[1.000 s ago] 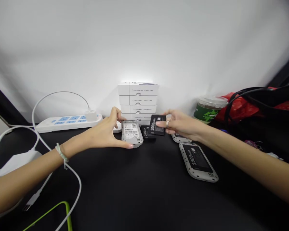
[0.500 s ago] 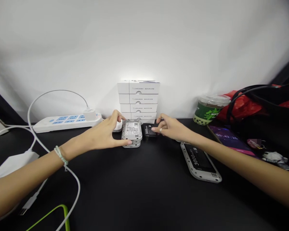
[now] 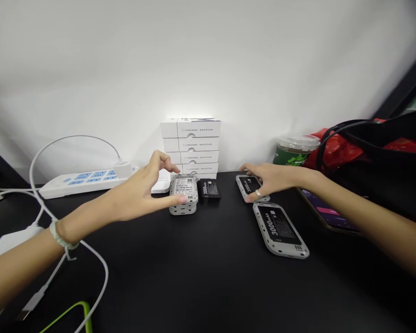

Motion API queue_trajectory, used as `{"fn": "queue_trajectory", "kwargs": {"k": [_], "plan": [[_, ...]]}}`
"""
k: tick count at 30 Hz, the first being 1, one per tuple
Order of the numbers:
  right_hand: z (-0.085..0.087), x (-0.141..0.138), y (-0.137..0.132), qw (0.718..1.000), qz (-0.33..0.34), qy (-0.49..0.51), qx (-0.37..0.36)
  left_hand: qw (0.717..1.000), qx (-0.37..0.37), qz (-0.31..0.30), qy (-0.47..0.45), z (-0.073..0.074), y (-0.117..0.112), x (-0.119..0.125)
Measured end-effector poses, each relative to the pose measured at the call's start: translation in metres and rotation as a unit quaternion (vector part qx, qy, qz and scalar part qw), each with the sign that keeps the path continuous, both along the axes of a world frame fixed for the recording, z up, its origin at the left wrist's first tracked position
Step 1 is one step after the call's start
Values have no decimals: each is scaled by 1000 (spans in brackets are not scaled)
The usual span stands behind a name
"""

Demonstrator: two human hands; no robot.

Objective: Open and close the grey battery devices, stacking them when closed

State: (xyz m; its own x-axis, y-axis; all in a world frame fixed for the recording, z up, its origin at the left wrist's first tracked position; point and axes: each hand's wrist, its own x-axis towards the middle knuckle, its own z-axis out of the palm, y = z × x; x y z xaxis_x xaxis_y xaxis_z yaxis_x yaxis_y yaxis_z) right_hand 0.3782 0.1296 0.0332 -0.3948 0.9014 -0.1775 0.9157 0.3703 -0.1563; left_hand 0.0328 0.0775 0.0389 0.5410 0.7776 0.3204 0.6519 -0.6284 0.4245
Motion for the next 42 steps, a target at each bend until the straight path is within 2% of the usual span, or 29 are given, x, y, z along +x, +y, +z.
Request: {"fn": "queue_trajectory", "kwargs": {"k": [2,5,7,9,11,13,17,24,28,31,33,35,37,39,42], "plan": [[4,-2,-2,1000,-4,-2,29,1000,-2,2,3,2,-3,3],[19,-14,-19,996,4,10,84,1000,2,4,0,1,-13,10],[29,-30,-39,991,44,35,118,1000,4,-4,-6,-3,-24,17],[34,-52,-64,987,102,52,110,1000,-19,-13,-4,-8,-40,23],[29,-73,-87,982,156,78,77,997,-75,-11,8,-12,-57,29],[17,-90,-103,972,209,86,61,991,-129,-8,17,-15,-71,32],[-10,-106,-111,951,278,111,77,985,-169,-16,34,-18,-83,34],[-29,-111,-103,958,222,174,41,984,-156,-56,67,-24,-76,33],[-35,-111,-98,961,150,234,-2,984,-159,-38,64,-32,-76,38],[-29,-108,-96,953,120,278,-18,991,-116,-59,41,-33,-76,42],[-18,-105,-97,947,121,299,6,996,-49,-75,26,-30,-74,43],[-5,-102,-98,936,130,327,-1,997,15,-76,16,-26,-68,41],[6,-99,-98,914,135,378,-56,997,53,-64,9,-22,-60,38],[12,-97,-93,869,122,467,-109,996,70,-52,-4,-19,-49,33],[12,-92,-76,802,53,588,-89,996,71,-37,-31,-18,-28,22]]}}
